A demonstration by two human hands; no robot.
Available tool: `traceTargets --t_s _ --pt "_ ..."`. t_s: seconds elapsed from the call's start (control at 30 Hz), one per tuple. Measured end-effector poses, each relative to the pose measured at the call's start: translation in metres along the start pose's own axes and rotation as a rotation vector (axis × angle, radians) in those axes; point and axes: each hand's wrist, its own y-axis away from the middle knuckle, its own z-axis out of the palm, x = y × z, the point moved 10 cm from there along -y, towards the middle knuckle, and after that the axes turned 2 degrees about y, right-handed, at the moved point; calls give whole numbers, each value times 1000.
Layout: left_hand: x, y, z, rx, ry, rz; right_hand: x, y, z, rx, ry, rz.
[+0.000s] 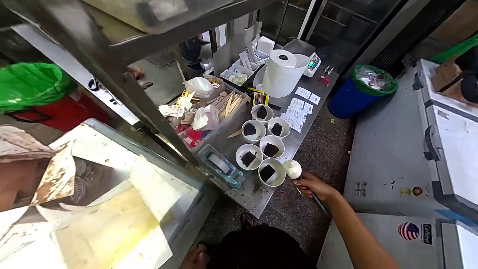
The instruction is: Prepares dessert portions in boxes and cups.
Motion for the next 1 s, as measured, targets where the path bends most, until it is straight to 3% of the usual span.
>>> traceTargets --t_s 0.13,0.2,0.27,0.37,0.43,0.67,0.73,0.83,0.87,1.0 --pt "86 -57 114 -256 -58 485 8 -9 -4 -33 -34 -28" --pt "128 -83 174 -386 -188 572 17 -13 -4 -44 -61 -48" --pt "149 -102 229 -576 -324 474 25 -16 -4 -29 -118 -64" --pt "141 -109 281 -857 -562 214 40 -21 -5 16 -233 -74" --pt "135 -105 294 -924 -668 162 49 -27 -6 36 -299 -93" --pt "132 -91 303 -1043 -766 220 61 -50 -2 54 -427 -199" --pt "140 -96 293 -938 -741 296 52 -46 -7 97 -385 -227" --pt "164 -103 254 -409 -643 615 28 -33 -14 216 -106 -245" --pt "166 -102 241 -308 -611 646 18 -27 -15 255 57 -249" --pt "149 -95 211 -280 -555 514 -16 -20 -1 321 706 -221"
